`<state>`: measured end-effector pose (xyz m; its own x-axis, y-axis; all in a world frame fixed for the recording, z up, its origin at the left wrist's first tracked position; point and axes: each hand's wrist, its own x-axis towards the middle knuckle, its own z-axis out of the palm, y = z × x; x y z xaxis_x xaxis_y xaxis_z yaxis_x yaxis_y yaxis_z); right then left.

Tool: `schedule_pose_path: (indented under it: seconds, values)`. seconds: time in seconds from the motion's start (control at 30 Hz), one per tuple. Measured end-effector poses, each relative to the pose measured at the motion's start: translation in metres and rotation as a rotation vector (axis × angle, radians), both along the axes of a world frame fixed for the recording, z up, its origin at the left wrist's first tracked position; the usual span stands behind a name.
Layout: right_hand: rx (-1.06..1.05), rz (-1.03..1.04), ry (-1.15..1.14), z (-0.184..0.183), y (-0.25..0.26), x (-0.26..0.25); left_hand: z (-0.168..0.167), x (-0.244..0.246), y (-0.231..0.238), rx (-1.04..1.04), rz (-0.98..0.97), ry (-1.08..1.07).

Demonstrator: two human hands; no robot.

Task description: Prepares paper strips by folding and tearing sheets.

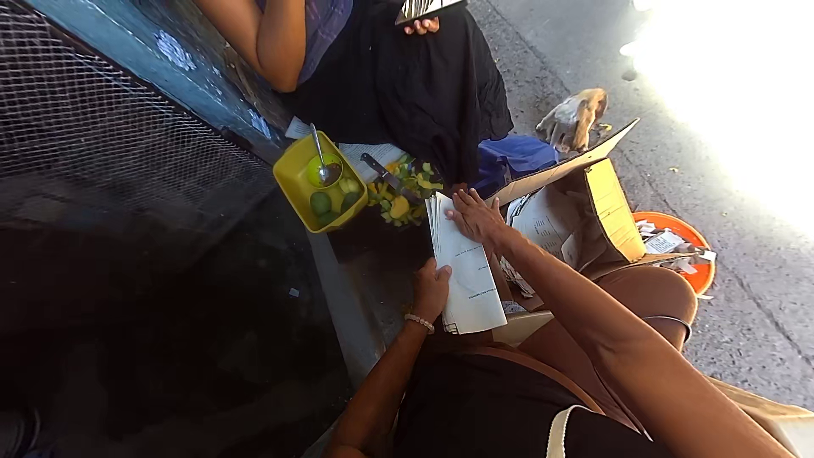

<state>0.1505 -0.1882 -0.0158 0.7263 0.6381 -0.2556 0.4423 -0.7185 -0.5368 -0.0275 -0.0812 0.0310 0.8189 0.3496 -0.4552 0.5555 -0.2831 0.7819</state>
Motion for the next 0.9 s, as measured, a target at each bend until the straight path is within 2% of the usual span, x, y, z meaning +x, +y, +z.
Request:
schedule_pose_path:
  seconds: [0.1, 0.23, 0.3, 0.4, 0.5, 0.6, 0.67, 0.73, 0.8, 0.9]
  values:
    - [-0.016, -0.066, -0.004, 0.000, 0.003, -0.006, 0.001, -0.004, -0.003, 0.021, 0.040, 0.008]
    - [0.111, -0.100, -0.247, -0.010, -0.020, -0.073, 0.002, -0.007, -0.007, 0.051, 0.096, -0.034]
    - [0.178, -0.074, -0.239, -0.012, -0.042, -0.115, 0.002, -0.006, -0.008, 0.080, 0.102, -0.054]
    - [0.346, -0.060, -0.095, -0.009, -0.076, -0.156, 0.004, -0.007, -0.010, 0.107, 0.087, -0.075]
    - [0.586, -0.273, 0.190, 0.018, -0.088, -0.149, 0.003, -0.010, -0.009, 0.021, 0.107, -0.128]
    - [0.747, -0.495, 0.467, 0.041, -0.081, -0.113, 0.005, -0.015, -0.015, -0.129, 0.115, -0.262]
    - [0.825, -0.552, 0.569, 0.057, -0.073, -0.092, 0.009, -0.016, -0.022, -0.219, 0.108, -0.336]
    - [0.887, -0.535, 0.548, 0.070, -0.067, -0.079, 0.014, -0.015, -0.026, -0.251, 0.119, -0.381]
    - [0.782, -0.433, 0.402, 0.079, -0.067, -0.069, 0.018, -0.015, -0.025, -0.055, 0.146, -0.444]
    - [0.468, -0.188, 0.129, 0.101, -0.070, -0.067, 0.041, -0.012, -0.007, 0.591, 0.042, -0.621]
